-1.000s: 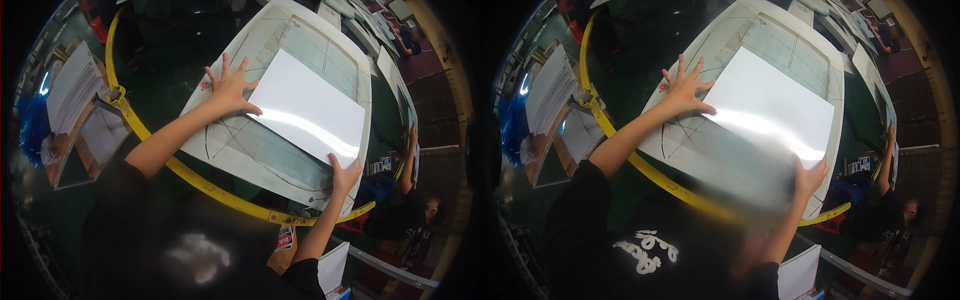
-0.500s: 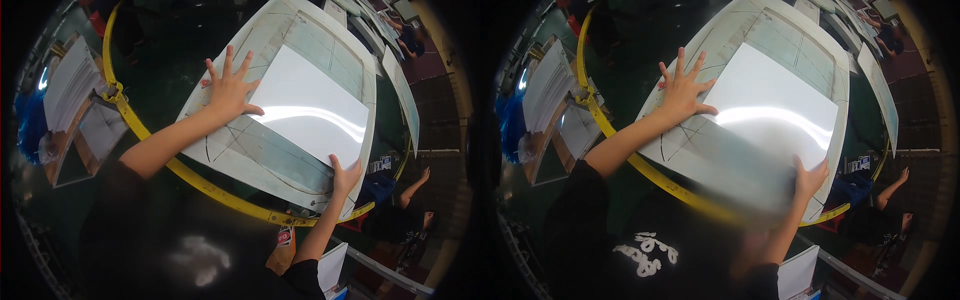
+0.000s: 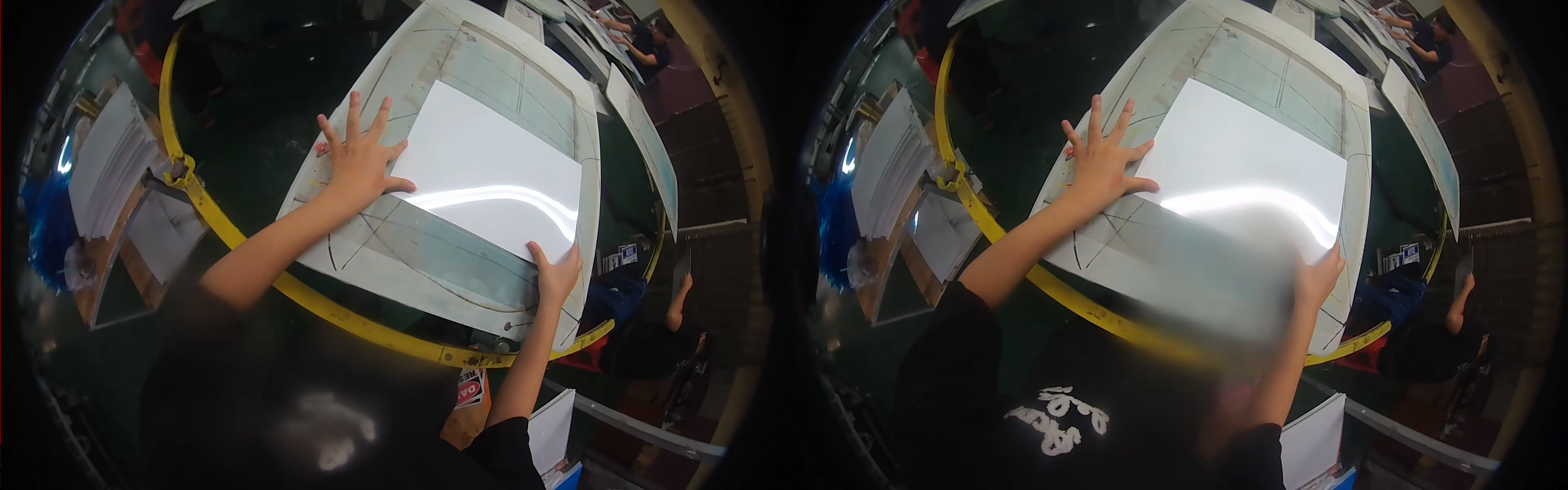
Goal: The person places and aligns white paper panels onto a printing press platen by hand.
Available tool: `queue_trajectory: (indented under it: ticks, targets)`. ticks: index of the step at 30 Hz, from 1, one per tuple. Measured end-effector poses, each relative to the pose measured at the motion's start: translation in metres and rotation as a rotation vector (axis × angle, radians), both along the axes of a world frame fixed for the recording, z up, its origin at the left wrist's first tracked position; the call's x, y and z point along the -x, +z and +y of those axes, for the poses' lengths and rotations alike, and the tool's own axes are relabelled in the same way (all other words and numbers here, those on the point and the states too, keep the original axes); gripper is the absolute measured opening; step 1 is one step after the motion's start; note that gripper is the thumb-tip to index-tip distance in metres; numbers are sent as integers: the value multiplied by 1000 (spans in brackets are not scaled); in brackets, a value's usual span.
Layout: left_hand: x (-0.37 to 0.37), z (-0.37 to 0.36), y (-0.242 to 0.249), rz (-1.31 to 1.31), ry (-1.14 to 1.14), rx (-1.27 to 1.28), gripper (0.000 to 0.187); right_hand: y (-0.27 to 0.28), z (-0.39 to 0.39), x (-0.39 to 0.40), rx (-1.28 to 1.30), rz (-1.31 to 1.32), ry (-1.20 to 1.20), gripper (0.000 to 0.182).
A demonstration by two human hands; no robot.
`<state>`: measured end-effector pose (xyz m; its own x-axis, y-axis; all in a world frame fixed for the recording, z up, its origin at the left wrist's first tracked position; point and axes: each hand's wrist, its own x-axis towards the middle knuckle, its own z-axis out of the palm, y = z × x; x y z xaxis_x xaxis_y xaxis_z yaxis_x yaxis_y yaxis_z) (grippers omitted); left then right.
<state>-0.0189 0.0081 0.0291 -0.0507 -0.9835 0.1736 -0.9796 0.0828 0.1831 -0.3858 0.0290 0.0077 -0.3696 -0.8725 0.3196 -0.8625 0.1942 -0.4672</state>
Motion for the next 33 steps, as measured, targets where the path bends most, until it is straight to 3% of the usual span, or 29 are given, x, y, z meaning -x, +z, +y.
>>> queue_trajectory:
  ticks: [6, 9, 11, 13, 16, 19, 22, 26, 29, 33]
  targets:
    - [3, -1, 3, -35, -6, 3, 66, 3, 0, -1, -44, -50, 12, 83]
    - [3, -1, 6, -71, -38, 15, 66, 0, 2, -4, -60, 228, -63, 81]
    - [5, -1, 5, -91, -73, 76, 64, 1, 4, -13, 150, 271, -61, 73]
    - [8, -1, 7, -140, -87, 76, 62, 8, 7, -13, -49, 170, 87, 61]
    - [13, 1, 11, -199, -89, 53, 64, 24, 13, -11, -149, 100, 220, 46]
    - [26, 3, 21, -304, -30, -27, 67, 22, 14, 12, -179, -98, 374, 49]
    - [34, 11, 18, -348, -60, 137, 68, 33, 60, 29, -84, -344, 495, 48]
    - [52, 43, 1, -136, -333, 263, 53, 46, 179, 78, 24, 239, 291, 51]
    - [83, 60, -14, 74, -639, 96, 38, 38, 288, 103, -50, 211, -82, 54]
    - [143, 95, 30, 278, -970, 100, 32, -2, 416, 135, -415, 155, -437, 74]
